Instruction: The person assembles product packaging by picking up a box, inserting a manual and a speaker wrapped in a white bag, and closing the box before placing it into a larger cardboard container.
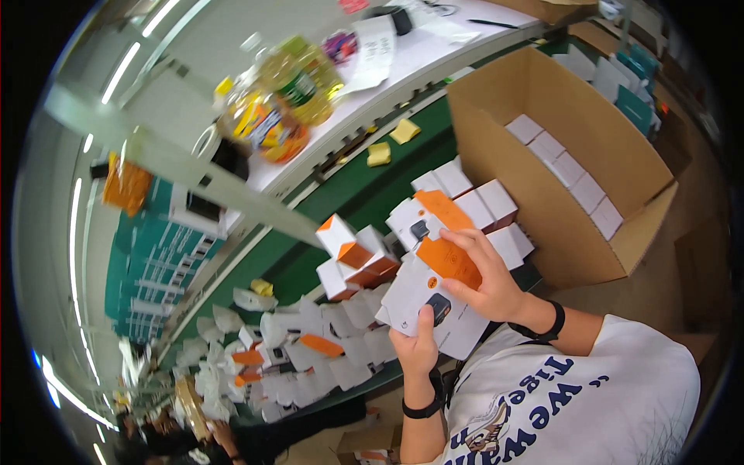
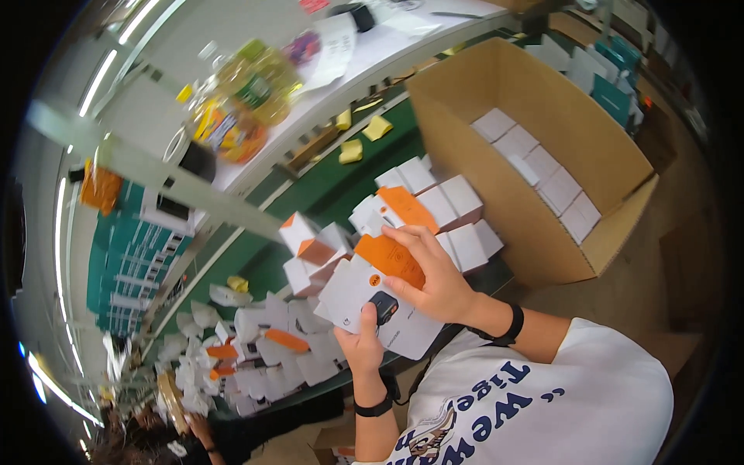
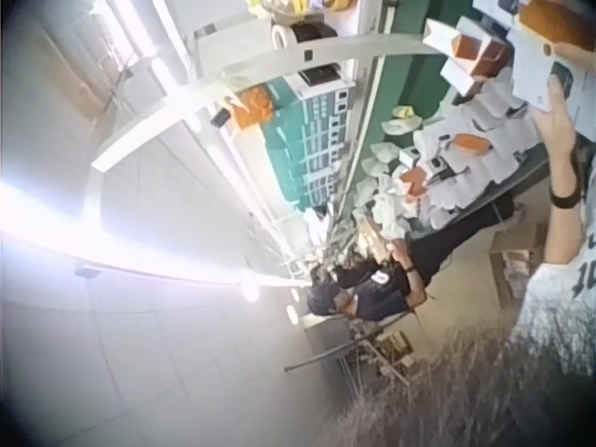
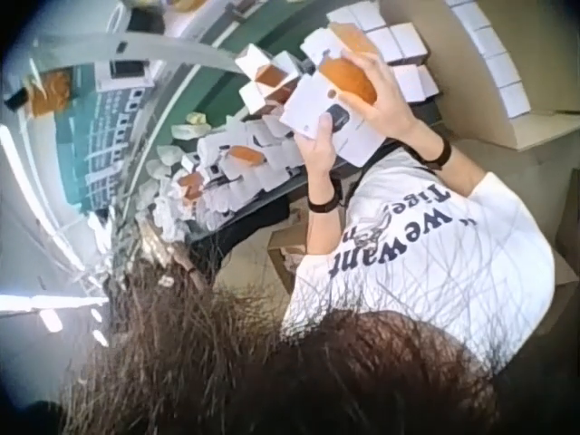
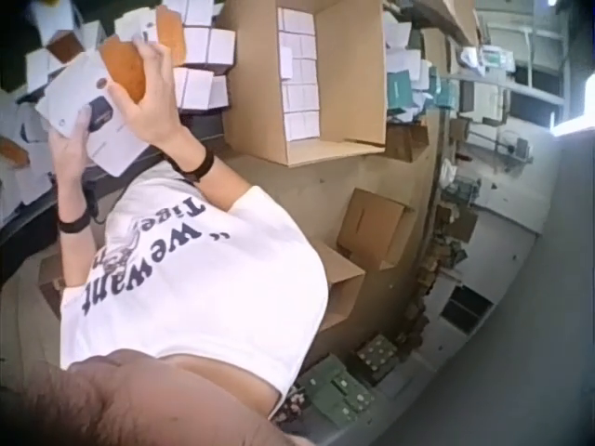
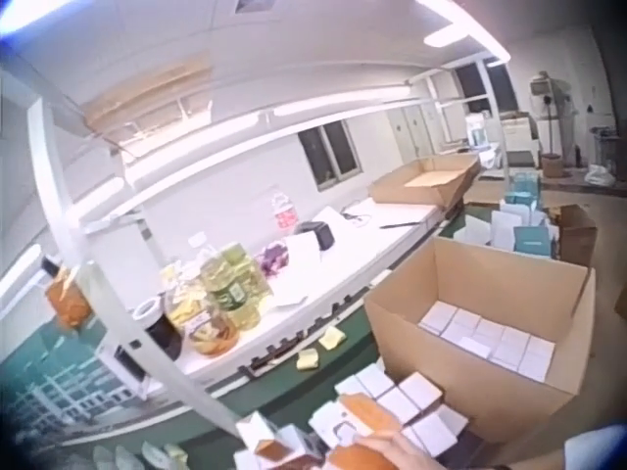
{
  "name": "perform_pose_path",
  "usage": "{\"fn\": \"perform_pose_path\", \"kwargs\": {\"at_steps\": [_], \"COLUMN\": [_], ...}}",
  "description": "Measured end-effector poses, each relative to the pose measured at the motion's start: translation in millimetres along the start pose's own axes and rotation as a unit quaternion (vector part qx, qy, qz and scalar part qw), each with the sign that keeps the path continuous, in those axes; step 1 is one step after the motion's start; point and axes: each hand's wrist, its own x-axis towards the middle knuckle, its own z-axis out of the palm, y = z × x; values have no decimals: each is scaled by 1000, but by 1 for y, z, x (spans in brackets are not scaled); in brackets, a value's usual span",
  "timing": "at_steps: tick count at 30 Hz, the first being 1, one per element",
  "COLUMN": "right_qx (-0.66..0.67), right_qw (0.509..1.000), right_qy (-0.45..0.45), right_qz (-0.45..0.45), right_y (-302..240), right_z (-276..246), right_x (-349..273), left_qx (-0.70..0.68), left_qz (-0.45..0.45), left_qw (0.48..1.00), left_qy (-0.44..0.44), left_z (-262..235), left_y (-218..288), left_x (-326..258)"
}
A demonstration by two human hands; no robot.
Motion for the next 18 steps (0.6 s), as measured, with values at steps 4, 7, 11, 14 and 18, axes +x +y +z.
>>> {"fn": "perform_pose_path", "kwargs": {"at_steps": [4,7,11,14,18], "right_qx": [83,179,189,151,391], "right_qw": [995,962,932,911,845], "right_qy": [-63,-201,-305,-378,-342], "right_qz": [-4,53,49,-72,126], "right_y": [-2,-15,-37,-48,-77], "right_z": [52,82,114,146,174], "right_x": [-11,-17,-29,-50,-68], "left_qx": [51,94,103,96,58], "left_qz": [32,34,53,133,124], "left_qw": [997,992,982,972,968], "left_qy": [45,76,146,168,209], "left_z": [-44,-78,-109,-126,-143], "left_y": [8,10,17,11,26], "left_x": [-33,-59,-93,-116,-136]}}
